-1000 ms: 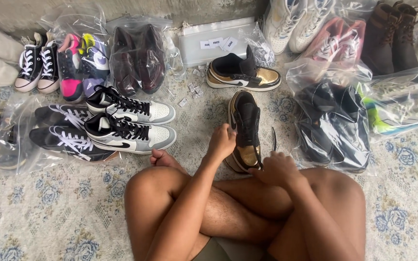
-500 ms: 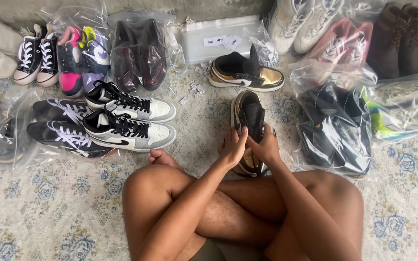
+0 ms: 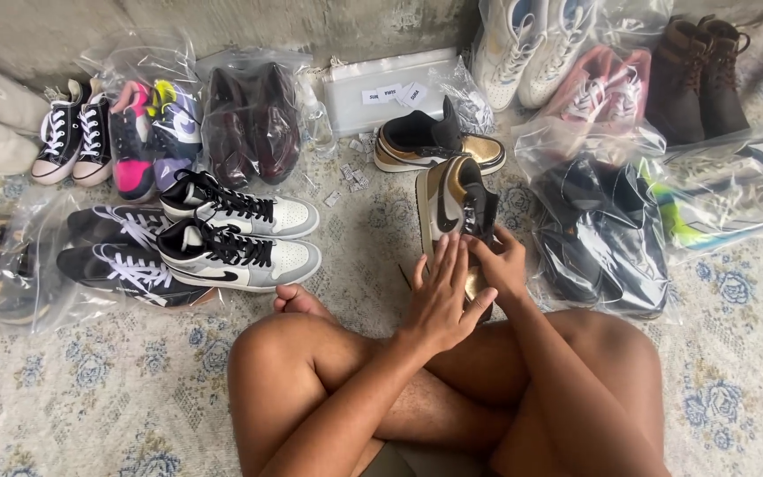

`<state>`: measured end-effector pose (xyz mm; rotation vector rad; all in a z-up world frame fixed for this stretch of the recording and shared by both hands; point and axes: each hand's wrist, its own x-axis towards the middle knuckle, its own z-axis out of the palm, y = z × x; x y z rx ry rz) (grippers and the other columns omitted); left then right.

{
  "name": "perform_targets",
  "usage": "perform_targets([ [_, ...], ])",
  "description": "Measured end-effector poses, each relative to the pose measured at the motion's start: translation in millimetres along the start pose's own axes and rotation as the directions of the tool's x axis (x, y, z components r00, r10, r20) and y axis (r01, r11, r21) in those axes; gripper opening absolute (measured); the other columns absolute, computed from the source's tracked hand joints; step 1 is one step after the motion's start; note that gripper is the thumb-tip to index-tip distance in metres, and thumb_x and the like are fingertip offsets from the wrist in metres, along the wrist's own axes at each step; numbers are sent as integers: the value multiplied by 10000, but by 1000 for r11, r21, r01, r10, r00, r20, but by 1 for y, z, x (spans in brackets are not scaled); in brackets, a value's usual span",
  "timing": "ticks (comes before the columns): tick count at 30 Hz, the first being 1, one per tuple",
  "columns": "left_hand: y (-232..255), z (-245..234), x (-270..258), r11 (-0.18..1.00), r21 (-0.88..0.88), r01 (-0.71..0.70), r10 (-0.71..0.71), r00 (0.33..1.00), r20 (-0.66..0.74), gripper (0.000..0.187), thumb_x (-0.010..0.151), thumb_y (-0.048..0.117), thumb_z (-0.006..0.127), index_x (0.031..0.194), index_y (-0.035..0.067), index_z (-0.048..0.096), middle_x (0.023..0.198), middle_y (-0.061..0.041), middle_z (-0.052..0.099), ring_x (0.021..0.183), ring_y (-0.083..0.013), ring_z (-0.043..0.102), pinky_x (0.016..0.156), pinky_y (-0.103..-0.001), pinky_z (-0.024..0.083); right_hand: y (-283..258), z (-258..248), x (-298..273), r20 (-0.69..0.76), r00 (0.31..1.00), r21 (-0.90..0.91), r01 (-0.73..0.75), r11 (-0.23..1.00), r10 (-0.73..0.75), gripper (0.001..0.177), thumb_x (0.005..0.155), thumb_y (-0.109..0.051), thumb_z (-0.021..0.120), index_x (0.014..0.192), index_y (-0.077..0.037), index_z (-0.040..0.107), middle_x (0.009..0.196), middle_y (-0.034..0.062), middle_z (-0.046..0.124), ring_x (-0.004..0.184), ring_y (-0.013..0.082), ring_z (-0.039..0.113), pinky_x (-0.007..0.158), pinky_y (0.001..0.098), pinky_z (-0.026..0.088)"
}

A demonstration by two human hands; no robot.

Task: The person is sitting on the floor and threading a black shoelace through the eyelets of a gold and black high-top sneaker.

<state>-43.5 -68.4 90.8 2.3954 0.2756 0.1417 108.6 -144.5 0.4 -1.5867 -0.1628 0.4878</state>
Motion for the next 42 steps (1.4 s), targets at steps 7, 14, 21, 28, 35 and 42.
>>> perform_targets([
  [7, -37, -5, 22, 962, 246, -116, 169, 964, -204, 690, 1046, 610, 237, 1594, 196, 298, 1682, -132, 255, 1551, -350, 216, 1147, -666, 246, 10, -13, 3, 84, 993, 110, 72, 991, -81, 244, 856, -295, 770, 931, -72, 706, 721, 75, 646, 649, 142, 610, 522, 268, 485],
  [14, -45, -40, 35, 936, -351, -36, -98, 929, -357, 753, 1003, 581, 366, 1593, 142, 204, 1671, -238, 136, 1526, -462, 175, 1129, -712, 211, 39, -22, 13, 128, 989, 283, 28, 959, -67, 298, 842, -283, 723, 996, -30, 692, 750, 94, 654, 678, 175, 695, 564, 267, 546],
  [21, -80, -1, 51, 78, -997, -12, -517, 854, -51, 803, 897, 372, 791, 1522, 84, 377, 1384, -270, 529, 1290, -327, 535, 1077, -513, 435, 16, -6, -23, 180, 968, -84, -165, 983, 177, 1124, 832, -601, 744, 1564, 101, 260, 1539, 446, 270, 1448, 580, 273, 1174, 656, 278],
  [28, -79, -5, 52, 91, -994, -53, -564, 820, -95, 884, 905, 392, 792, 1541, 19, 303, 1302, -264, 532, 1193, -319, 552, 1000, -538, 490, -31, 7, -21, 415, 883, -10, 245, 970, -219, 819, 853, -231, 800, 1526, -8, 390, 1142, 343, 621, 649, 329, 677, 329, 294, 478],
  [35, -70, -13, 57, 226, -974, 20, -505, 858, -100, 991, 845, 428, 836, 1551, -5, 294, 1194, -200, 589, 1102, -229, 546, 909, -473, 506, -63, 1, -30, 335, 863, 247, 308, 919, -379, 242, 997, -199, 610, 1067, 32, 609, 1605, 199, 320, 1519, 381, 261, 1230, 545, 195],
  [42, -23, -48, 50, 376, -926, 0, -420, 891, -171, 1015, 836, 459, 813, 1516, -80, 286, 856, -58, 538, 771, -81, 500, 677, -280, 446, -70, -2, -32, 299, 809, 193, 468, 862, -506, 146, 890, -52, 745, 907, -1, 609, 1508, 206, 426, 1520, 379, 301, 1251, 519, 150],
])
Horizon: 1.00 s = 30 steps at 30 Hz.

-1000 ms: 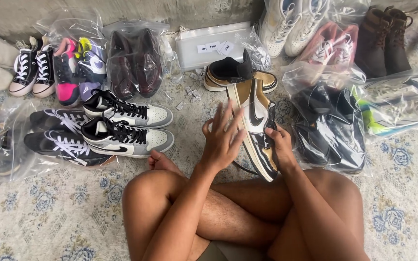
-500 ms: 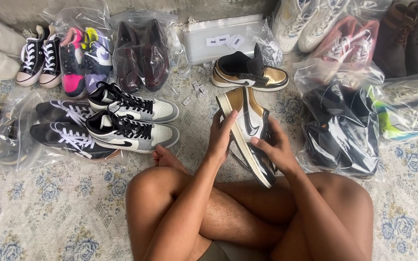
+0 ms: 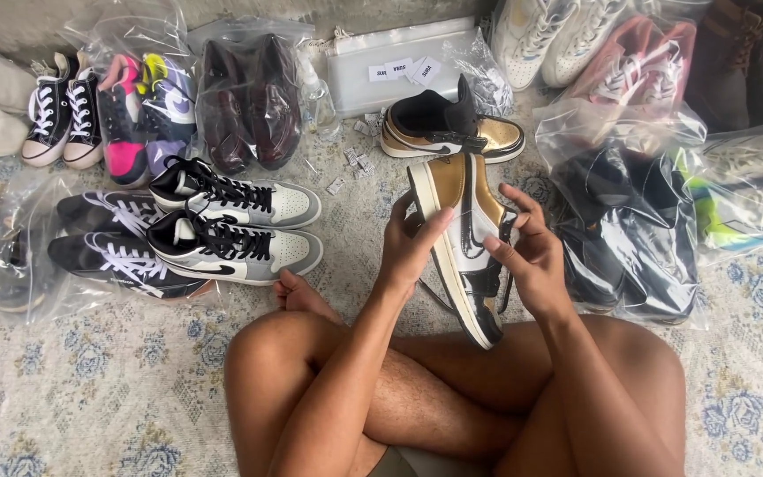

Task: The person is sitting on the floor and threading a black shoelace through the eyelets of a gold and black high-top sneaker.

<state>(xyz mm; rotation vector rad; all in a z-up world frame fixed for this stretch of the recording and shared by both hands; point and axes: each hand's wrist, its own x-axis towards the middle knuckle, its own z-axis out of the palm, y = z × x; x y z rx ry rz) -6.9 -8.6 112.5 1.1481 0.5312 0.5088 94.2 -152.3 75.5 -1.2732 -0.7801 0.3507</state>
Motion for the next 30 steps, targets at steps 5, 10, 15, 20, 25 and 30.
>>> perform_targets([
  [5, 18, 5, -7, 995, 44, -89, 87, 995, 39, 1039, 827, 457, 803, 1518, -90, 252, 839, -36, 536, 745, -57, 510, 686, -259, 459, -6, 2, 0, -30, 999, -14, 27, 1000, -28, 151, 916, -80, 727, 908, -15, 591, 1460, 207, 477, 1527, 395, 311, 1262, 527, 151],
  [10, -23, -8, 7, 934, -18, -358, 354, 915, 193, 1016, 834, 357, 835, 1554, -19, 225, 1205, -292, 575, 1095, -395, 641, 937, -536, 520, -11, -8, 10, 51, 984, -226, 175, 958, -168, 226, 886, -129, 746, 894, 56, 617, 1458, 297, 471, 1480, 454, 357, 1171, 513, 275],
  [15, -21, 3, -4, 892, 81, -444, 426, 888, 174, 1088, 784, 365, 873, 1560, -32, 223, 1262, -379, 540, 1161, -530, 595, 986, -654, 485, -2, 3, 6, 212, 868, -814, 411, 410, -449, 695, 1084, -482, 288, 1650, -84, 219, 1724, 181, 60, 1572, 384, -55, 1264, 493, -74],
  [20, -25, 0, 8, 930, 15, -366, 366, 930, -8, 989, 870, 313, 805, 1585, 11, 192, 1246, -284, 549, 1131, -396, 598, 958, -545, 500, 44, 22, -23, 403, 886, -791, 464, 400, -230, 814, 1019, -616, 204, 1648, -111, 89, 1720, 178, -36, 1563, 357, -104, 1244, 517, -103],
  [25, -51, -43, 28, 936, -9, -352, 339, 909, -241, 823, 952, 284, 710, 1550, -39, 246, 1193, -216, 582, 1094, -258, 593, 933, -435, 501, 19, 36, -30, 598, 772, -608, 611, 506, -215, 891, 996, -524, 423, 1613, 28, 93, 1696, 250, 129, 1574, 407, 68, 1253, 552, 54],
  [30, -69, -55, 36, 942, -68, -328, 285, 893, -349, 749, 984, 273, 692, 1560, 34, 278, 1182, -131, 588, 1081, -167, 570, 957, -358, 481, 12, 38, -21, 435, 864, -614, 490, 619, -253, 863, 1002, -453, 389, 1610, 31, 14, 1692, 284, 65, 1569, 409, 36, 1259, 558, 37],
])
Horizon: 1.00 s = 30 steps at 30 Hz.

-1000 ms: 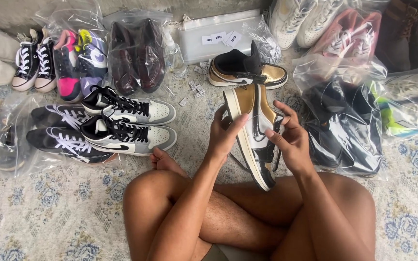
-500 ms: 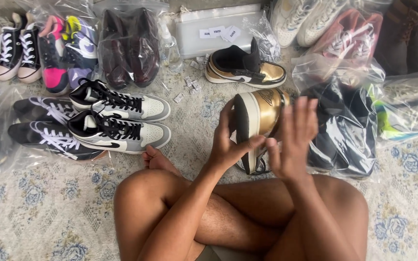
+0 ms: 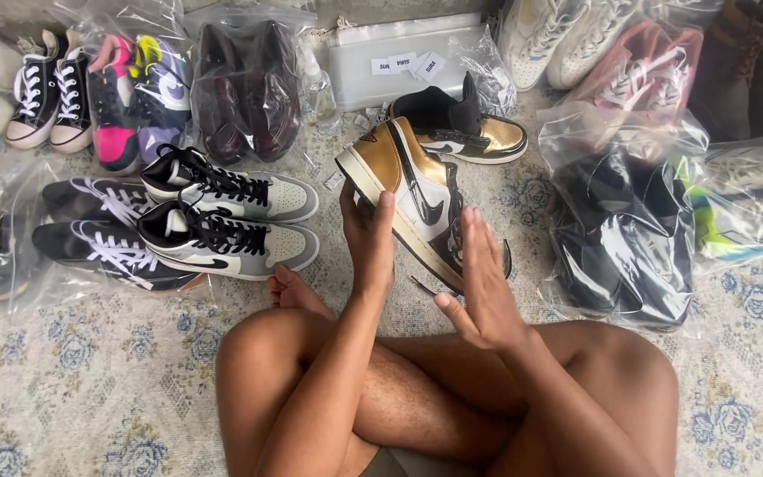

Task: The person is sitting on the floor and threading a black shoelace through the eyelets of a gold and black high-top sneaker.

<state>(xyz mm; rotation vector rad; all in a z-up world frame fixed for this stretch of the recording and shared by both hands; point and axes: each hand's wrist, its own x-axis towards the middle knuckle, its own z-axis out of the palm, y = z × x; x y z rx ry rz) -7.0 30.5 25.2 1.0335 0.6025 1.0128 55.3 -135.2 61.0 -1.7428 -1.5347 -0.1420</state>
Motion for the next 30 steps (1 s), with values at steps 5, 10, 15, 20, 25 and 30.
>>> perform_targets([
  [5, 19, 11, -1, 997, -41, 69, -70, 997, -29, 740, 984, 319, 680, 1554, 48, 292, 1282, -188, 559, 1206, -242, 555, 1046, -420, 464, 1, -11, -7, -19, 990, 343, 141, 929, -143, 891, 942, -427, 434, 1581, 77, 73, 1551, 344, 390, 1461, 509, 337, 1223, 633, 244],
  [10, 26, 15, -6, 983, -147, 109, -127, 984, -123, 682, 1006, 353, 651, 1527, 46, 336, 1384, -235, 538, 1272, -291, 562, 1094, -464, 448, -19, -18, 1, -47, 999, 231, -6, 973, 17, 838, 995, -430, 348, 1607, 55, 46, 1652, 319, 212, 1520, 484, 195, 1248, 620, 144],
  [15, 57, 8, 1, 965, -89, 248, -253, 966, -48, 558, 983, 412, 463, 1354, -4, 485, 1139, -153, 608, 964, -215, 641, 760, -301, 541, -51, -30, -13, 22, 1000, 765, -26, 644, 14, 816, 1070, -631, 416, 1567, -4, 256, 1127, 197, 773, 629, 179, 793, 608, 308, 725],
  [20, 62, 29, -7, 857, -403, 321, -410, 898, -158, 782, 915, 609, 621, 1491, 106, 458, 1499, -248, 487, 1375, -341, 496, 1158, -489, 420, -45, -32, 10, -95, 995, 341, -8, 940, 43, 688, 990, -378, 428, 1531, 46, 387, 1427, 300, 559, 1288, 490, 545, 1080, 658, 406],
  [25, 62, 24, 1, 789, -482, 381, -499, 855, -141, 868, 858, 673, 635, 1500, 108, 489, 1540, -219, 466, 1396, -321, 478, 1150, -473, 432, -28, -13, -25, -133, 991, 806, 98, 584, 18, 930, 808, -470, 636, 1428, 188, 415, 1081, 316, 760, 395, 97, 662, 457, 274, 581],
  [30, 29, 7, 8, 708, -470, 528, -588, 809, 23, 884, 878, 679, 622, 1529, 104, 454, 1560, -187, 454, 1424, -336, 462, 1205, -464, 371, 20, -18, -16, -434, 730, 693, -103, 713, 528, 599, 1036, -354, 385, 1330, 138, 556, 1008, 294, 663, 970, 379, 669, 900, 443, 513],
])
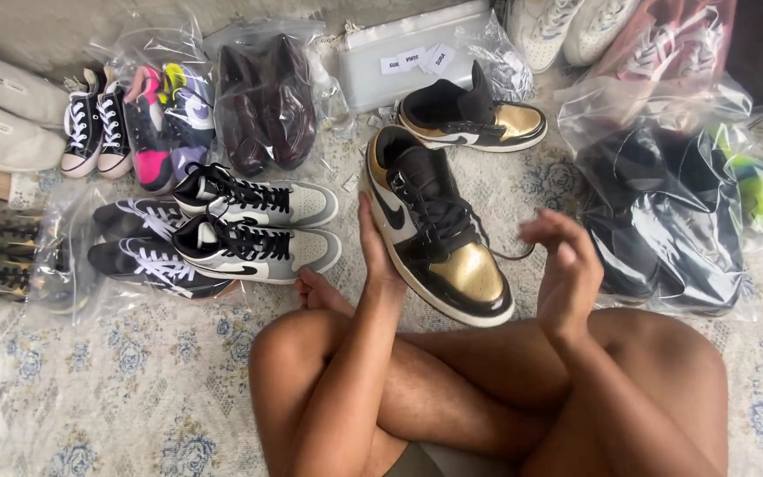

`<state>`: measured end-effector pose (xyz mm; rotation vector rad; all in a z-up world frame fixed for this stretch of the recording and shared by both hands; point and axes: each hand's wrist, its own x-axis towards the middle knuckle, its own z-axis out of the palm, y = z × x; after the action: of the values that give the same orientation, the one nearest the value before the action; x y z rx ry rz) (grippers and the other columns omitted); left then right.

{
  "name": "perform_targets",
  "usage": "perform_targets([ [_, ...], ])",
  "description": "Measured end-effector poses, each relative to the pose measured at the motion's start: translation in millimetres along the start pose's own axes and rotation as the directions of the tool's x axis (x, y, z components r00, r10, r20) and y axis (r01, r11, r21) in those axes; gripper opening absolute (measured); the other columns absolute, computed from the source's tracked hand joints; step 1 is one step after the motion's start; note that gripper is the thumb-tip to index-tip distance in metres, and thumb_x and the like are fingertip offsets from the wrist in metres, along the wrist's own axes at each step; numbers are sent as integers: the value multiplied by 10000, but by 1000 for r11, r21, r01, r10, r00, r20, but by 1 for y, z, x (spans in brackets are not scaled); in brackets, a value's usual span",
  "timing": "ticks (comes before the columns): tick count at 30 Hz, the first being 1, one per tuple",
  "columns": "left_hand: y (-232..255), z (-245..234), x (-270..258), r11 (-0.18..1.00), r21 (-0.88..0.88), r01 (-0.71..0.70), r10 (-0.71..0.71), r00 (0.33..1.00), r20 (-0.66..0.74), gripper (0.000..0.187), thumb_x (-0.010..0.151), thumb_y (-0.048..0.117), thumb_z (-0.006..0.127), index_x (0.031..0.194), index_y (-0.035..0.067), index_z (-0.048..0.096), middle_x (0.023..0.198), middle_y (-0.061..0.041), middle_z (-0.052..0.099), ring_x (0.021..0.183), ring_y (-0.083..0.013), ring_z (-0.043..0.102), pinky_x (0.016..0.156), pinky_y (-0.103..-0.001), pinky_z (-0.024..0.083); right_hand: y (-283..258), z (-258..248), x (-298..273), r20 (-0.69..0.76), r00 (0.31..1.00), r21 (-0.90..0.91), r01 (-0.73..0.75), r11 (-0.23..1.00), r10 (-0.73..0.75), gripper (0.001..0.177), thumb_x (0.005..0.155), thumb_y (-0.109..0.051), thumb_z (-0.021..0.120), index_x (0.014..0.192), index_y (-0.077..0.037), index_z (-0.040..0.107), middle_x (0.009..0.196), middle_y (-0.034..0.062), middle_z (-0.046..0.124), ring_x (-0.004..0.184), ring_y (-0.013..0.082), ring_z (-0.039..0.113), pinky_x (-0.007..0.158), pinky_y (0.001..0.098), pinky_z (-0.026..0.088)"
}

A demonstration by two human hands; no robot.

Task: The person is sitting on the floor and threading a black shoelace through the eyelets of a gold and black high-top sneaker.

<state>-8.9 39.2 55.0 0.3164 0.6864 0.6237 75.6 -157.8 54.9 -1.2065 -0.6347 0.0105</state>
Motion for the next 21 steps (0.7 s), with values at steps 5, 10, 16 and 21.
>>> perform_targets([
  [5, -36, -55, 47, 984, -92, 155, -138, 975, 172, 664, 983, 579, 618, 1453, 113, 563, 1455, -170, 571, 1327, -343, 567, 1167, -478, 415, -21, 3, 18, -113, 895, 234, -398, 887, 432, 600, 1010, -436, 311, 1412, -58, 548, 1262, 144, 672, 1194, 290, 629, 1012, 377, 440],
  [10, -42, -52, 26, 976, 72, 207, -217, 955, 204, 694, 973, 605, 613, 1449, 102, 557, 1444, -179, 578, 1307, -329, 582, 1179, -470, 394, -15, 10, 15, -59, 881, 257, -441, 860, 469, 639, 1006, -442, 282, 1450, -33, 491, 1300, 177, 632, 1234, 328, 593, 1042, 424, 415],
  [16, -33, 23, -28, 978, 177, 114, -168, 929, 330, 754, 973, 621, 577, 1507, 97, 480, 1522, -181, 496, 1405, -292, 471, 1230, -477, 309, -13, 21, 5, 138, 862, 405, -499, 766, 488, 766, 957, -554, 330, 1564, -91, 391, 1397, 178, 570, 1238, 318, 577, 1107, 461, 417],
  [21, -21, 18, -26, 844, 305, -441, 102, 691, 715, 271, 993, 405, 646, 1113, 164, 618, 900, 42, 616, 783, -76, 552, 757, -268, 453, -9, 24, 2, 194, 879, 300, -476, 827, 436, 841, 937, -595, 390, 1642, -145, 299, 1446, 86, 531, 1058, 194, 566, 899, 297, 455],
])
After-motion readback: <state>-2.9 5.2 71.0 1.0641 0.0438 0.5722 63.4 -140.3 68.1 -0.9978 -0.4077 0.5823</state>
